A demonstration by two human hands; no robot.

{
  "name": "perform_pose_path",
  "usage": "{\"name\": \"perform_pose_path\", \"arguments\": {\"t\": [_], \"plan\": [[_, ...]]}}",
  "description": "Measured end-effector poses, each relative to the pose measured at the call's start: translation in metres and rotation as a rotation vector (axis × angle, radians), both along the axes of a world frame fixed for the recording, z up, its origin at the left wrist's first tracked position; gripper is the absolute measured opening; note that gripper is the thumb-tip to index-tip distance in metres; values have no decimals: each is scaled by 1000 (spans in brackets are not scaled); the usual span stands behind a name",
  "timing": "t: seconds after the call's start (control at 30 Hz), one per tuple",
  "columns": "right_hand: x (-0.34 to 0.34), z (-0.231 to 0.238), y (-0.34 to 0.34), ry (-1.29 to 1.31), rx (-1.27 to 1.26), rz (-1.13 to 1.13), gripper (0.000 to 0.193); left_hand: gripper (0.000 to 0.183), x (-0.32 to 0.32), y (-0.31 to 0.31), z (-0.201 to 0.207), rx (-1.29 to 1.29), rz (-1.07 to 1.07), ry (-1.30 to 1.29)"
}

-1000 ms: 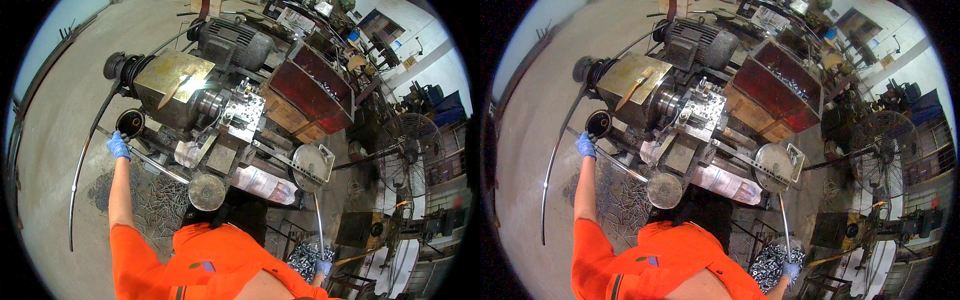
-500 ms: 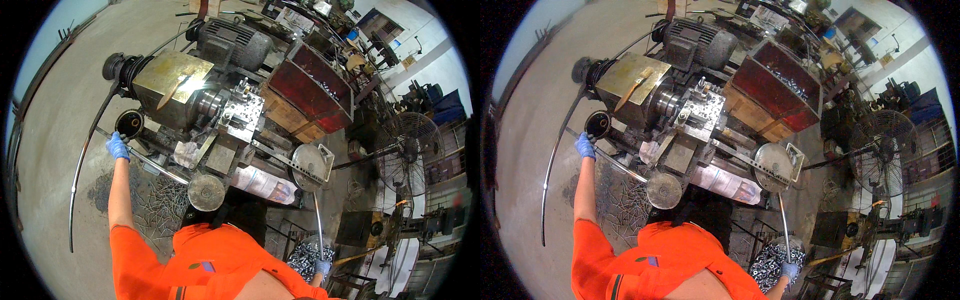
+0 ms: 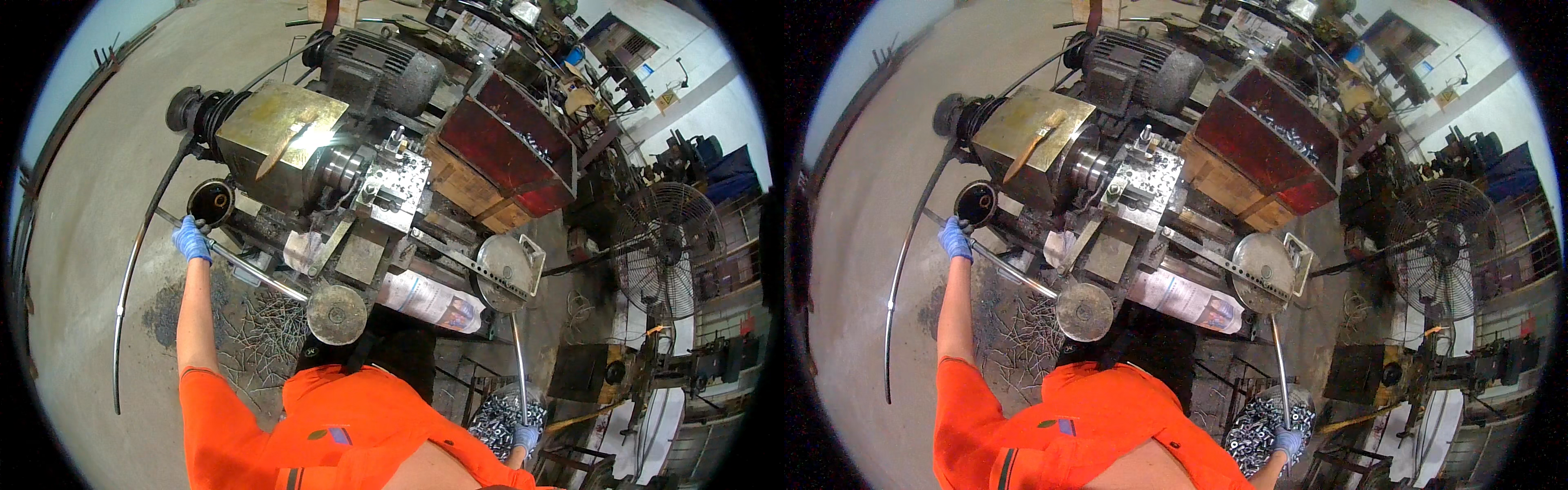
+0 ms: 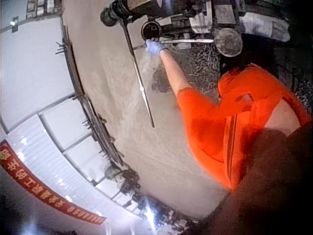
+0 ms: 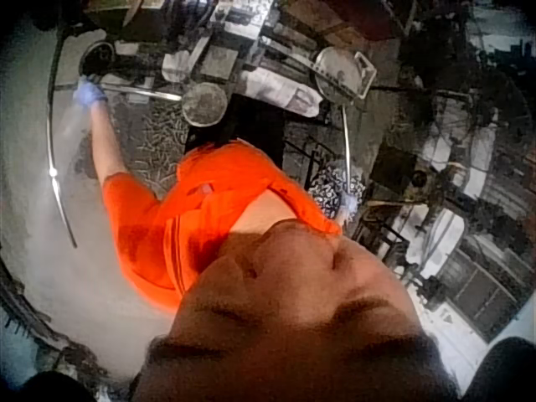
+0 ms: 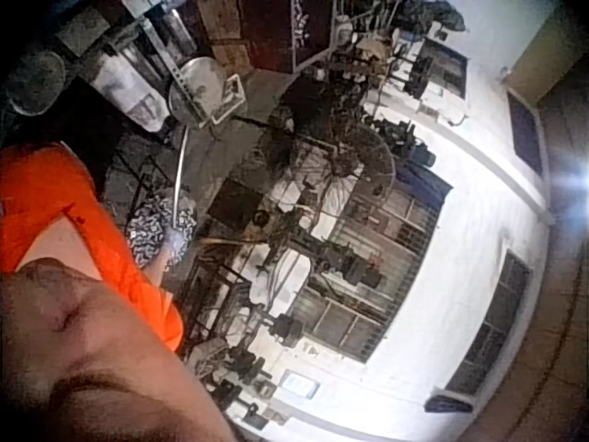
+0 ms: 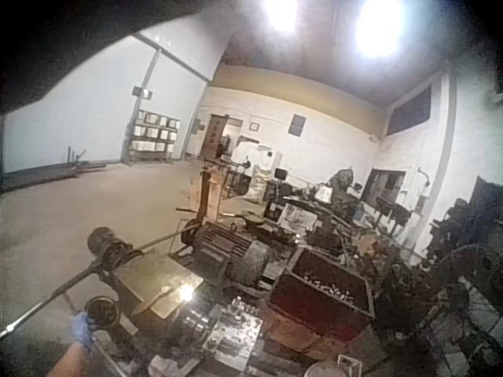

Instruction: The person operates a lathe by pulling a lever and handling metal parts, then places the finished parts into a container.

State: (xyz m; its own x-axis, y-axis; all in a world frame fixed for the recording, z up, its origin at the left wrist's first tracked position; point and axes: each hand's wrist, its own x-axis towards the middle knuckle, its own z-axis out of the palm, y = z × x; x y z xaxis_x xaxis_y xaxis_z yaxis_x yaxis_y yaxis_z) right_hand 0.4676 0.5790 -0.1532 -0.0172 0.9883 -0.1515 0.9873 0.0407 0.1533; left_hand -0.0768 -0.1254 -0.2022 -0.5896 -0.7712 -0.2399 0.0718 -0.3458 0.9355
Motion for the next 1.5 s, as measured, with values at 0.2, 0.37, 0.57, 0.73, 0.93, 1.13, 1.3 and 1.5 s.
{"name": "perform_pose_path", "arguments": {"t": [0.2, 0.37, 0.57, 0.73, 0.93, 1.13, 1.3, 1.5], "plan": [[-3, 4, -4, -11, -7, 0, 66, 11, 0, -1, -2, 0, 18, 10], [6, -9, 2, -12, 37, 2, 58, 12, 0, 0, -2, -32, 20, 7], [2, -4, -7, 33, 64, 2, 49, 12, 0, -2, -3, -40, 16, -8], [23, -28, 13, 11, 94, 59, 46, 12, -2, -7, -10, -23, 16, 0], [20, -27, 9, -18, 106, 45, 45, 12, -2, -4, -6, -18, 19, -3], [-4, 5, -20, 42, 42, 28, 48, 12, -1, -8, -10, -24, 14, 23], [13, -18, -10, 28, 203, 104, 36, 12, -2, -6, -8, -42, 13, -5], [-5, 0, -27, 26, 171, 67, 34, 13, -2, -6, -6, -25, 38, -8]]}}
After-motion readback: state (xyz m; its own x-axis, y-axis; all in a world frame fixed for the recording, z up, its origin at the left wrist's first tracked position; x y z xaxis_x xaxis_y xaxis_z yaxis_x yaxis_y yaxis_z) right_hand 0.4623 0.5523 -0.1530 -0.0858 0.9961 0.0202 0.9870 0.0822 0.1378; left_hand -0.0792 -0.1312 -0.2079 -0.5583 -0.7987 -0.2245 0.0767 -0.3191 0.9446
